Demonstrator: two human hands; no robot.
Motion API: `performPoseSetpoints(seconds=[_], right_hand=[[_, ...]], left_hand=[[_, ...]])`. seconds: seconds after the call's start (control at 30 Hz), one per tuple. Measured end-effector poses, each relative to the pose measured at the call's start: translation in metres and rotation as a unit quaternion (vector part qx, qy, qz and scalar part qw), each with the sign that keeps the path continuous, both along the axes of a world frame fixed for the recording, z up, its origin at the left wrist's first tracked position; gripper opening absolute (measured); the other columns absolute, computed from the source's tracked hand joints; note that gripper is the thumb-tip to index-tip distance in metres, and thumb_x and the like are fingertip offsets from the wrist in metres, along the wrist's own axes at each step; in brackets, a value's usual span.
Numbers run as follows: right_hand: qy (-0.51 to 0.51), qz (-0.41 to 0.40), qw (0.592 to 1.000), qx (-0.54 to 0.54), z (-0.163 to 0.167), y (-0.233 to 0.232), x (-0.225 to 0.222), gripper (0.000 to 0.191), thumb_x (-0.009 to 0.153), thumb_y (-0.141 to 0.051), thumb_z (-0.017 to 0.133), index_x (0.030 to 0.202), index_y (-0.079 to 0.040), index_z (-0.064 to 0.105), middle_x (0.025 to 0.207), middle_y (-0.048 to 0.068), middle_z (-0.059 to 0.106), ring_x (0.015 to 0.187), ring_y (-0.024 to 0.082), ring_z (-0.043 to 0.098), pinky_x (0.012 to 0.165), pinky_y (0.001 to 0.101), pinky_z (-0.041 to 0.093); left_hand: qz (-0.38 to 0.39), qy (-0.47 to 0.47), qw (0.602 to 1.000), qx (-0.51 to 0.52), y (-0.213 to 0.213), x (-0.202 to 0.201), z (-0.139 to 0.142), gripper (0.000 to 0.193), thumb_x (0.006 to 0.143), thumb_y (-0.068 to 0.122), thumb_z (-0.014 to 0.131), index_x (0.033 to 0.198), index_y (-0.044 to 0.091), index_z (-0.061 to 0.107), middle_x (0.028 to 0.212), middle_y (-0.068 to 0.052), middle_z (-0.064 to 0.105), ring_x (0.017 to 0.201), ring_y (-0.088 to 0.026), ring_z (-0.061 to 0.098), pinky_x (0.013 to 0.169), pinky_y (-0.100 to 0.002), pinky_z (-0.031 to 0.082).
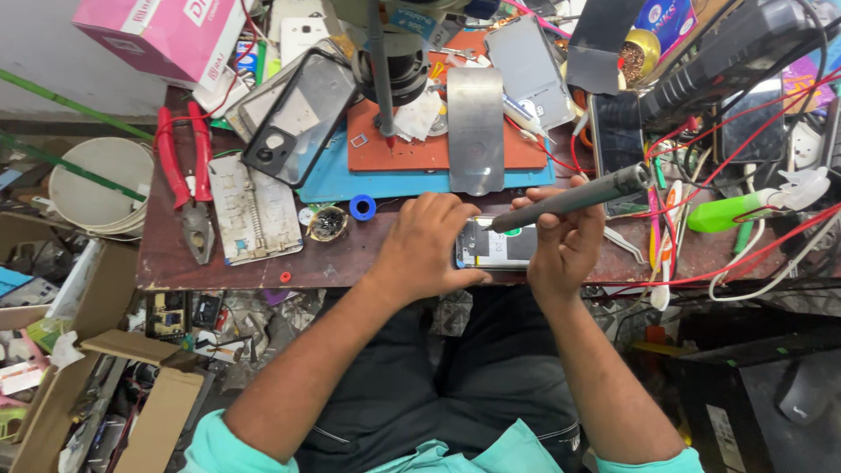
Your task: The person uses a hot air gun to heat and remove components from a disassembled smartphone on a cluttered workbench. They then use a black plastic card to pry and separate the phone's back cover from the chassis, exposing internal components.
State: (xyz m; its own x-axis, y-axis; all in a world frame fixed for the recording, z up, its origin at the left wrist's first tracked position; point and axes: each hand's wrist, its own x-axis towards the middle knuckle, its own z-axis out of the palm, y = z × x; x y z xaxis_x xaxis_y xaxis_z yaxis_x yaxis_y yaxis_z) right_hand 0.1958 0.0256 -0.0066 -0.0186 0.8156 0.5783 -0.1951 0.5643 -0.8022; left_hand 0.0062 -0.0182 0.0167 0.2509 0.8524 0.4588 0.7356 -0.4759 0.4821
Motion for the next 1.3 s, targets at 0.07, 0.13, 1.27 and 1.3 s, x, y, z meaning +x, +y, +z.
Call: performPoseSetpoints(seconds=[0.07, 0.13, 1.27, 1.3], right_hand=[[-0.005, 0.006, 1.0, 0.001, 0.001, 0.001, -0.004, 0.051, 0.113, -0.017, 0.06, 0.154, -0.002, 0.033, 0.125, 0.018, 0.066, 0.105, 0.024, 0.072, 0.1, 0.0372, 0.06], [-0.015, 0.009, 1.0, -0.003, 0.003, 0.005, -0.008, 0.05, 0.113, -0.014, 0.059, 0.154, -0.001, 0.034, 0.126, 0.018, 0.065, 0.108, 0.024, 0.072, 0.102, 0.0369, 0.059], [-0.118, 0.01, 0.993, 0.026, 0.038, 0.016, -0.042, 0.044, 0.111, -0.006, 0.059, 0.149, 0.002, 0.038, 0.119, 0.015, 0.066, 0.108, 0.02, 0.07, 0.098, 0.033, 0.059], [-0.113, 0.01, 0.993, 0.029, 0.038, 0.016, -0.042, 0.045, 0.112, -0.007, 0.058, 0.151, 0.002, 0.037, 0.119, 0.015, 0.065, 0.108, 0.02, 0.07, 0.098, 0.0334, 0.059]], left_hand=[[-0.005, -0.013, 1.0, -0.004, 0.001, -0.007, -0.003, 0.084, 0.057, 0.046, 0.093, 0.124, 0.008, 0.06, 0.116, -0.01, 0.062, 0.113, -0.031, 0.056, 0.096, -0.045, 0.042], [-0.003, -0.026, 1.0, -0.009, 0.004, -0.008, -0.006, 0.084, 0.057, 0.046, 0.093, 0.125, 0.01, 0.059, 0.118, -0.009, 0.063, 0.115, -0.031, 0.056, 0.098, -0.045, 0.042], [0.035, -0.108, 0.992, -0.056, 0.01, -0.008, 0.013, 0.041, 0.082, 0.022, 0.082, 0.118, 0.011, 0.068, 0.099, -0.002, 0.072, 0.099, -0.024, 0.065, 0.092, -0.04, 0.049], [0.042, -0.102, 0.992, -0.058, 0.01, -0.008, 0.013, 0.035, 0.082, 0.018, 0.08, 0.116, 0.011, 0.071, 0.097, -0.002, 0.072, 0.098, -0.024, 0.065, 0.091, -0.04, 0.049]])
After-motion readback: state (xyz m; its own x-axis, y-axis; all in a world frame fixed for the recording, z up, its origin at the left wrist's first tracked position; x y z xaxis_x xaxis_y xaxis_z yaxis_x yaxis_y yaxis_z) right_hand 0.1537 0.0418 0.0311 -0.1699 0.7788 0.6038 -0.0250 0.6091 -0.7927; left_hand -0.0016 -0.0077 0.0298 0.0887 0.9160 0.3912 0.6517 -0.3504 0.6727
